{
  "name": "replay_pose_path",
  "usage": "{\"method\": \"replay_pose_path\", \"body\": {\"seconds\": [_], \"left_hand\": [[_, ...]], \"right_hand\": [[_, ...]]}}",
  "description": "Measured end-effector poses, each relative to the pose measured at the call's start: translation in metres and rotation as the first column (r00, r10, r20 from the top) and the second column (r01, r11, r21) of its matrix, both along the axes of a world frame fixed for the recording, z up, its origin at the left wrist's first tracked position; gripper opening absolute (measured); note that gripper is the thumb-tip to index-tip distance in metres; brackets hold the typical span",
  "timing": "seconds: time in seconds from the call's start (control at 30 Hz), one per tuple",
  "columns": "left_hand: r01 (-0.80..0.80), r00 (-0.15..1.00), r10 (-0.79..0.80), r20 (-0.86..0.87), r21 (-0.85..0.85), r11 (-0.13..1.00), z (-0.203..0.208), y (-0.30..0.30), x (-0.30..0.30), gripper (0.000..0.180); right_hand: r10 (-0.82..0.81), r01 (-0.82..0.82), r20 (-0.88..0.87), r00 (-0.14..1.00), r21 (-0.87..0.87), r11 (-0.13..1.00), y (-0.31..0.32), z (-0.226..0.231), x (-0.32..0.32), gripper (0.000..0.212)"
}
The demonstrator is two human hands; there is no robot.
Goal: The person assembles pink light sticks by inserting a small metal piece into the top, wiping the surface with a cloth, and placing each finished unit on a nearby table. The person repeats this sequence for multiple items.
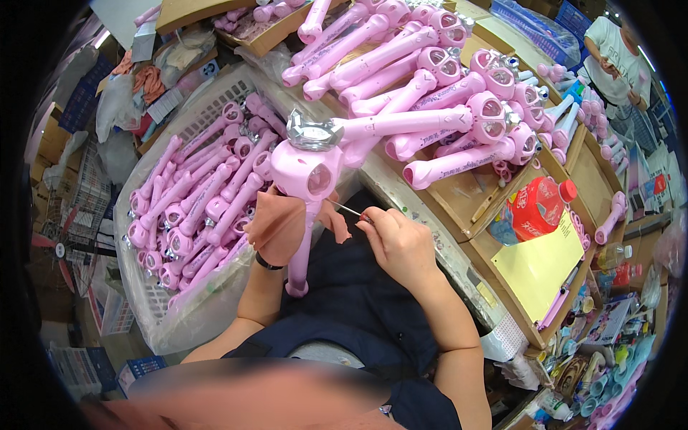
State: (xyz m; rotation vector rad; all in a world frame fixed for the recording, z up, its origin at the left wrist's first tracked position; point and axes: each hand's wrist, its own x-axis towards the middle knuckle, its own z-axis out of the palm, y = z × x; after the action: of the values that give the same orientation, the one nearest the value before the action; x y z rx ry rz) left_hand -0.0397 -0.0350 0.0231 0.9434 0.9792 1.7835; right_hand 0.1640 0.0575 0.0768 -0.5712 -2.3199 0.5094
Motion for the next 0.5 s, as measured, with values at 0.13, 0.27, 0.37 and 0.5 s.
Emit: {"method": "replay_pose_path", "body": {"seconds": [0.13,0.27,0.37,0.5], "left_hand": [[-0.066,0.992,0.060,-0.108,-0.057,0.996,-0.025,-0.001,-0.011,0.051],[-0.058,0.989,0.051,-0.142,-0.045,0.997,-0.018,0.004,-0.024,0.051],[0.057,0.998,-0.060,0.032,0.092,0.994,0.011,0.007,-0.020,0.058],[0.014,0.959,-0.063,0.276,0.178,0.984,0.041,0.014,0.009,0.065]], "right_hand": [[-0.011,0.009,0.058,0.998,0.033,0.999,0.000,0.006,0.009,0.012],[-0.106,0.111,0.050,0.993,-0.121,0.986,-0.007,-0.001,0.029,0.008],[-0.172,0.047,-0.081,0.982,-0.774,0.632,-0.028,-0.028,0.028,0.011],[0.210,-0.482,-0.446,0.870,-0.674,0.560,-0.073,-0.093,-0.014,0.057]]}}
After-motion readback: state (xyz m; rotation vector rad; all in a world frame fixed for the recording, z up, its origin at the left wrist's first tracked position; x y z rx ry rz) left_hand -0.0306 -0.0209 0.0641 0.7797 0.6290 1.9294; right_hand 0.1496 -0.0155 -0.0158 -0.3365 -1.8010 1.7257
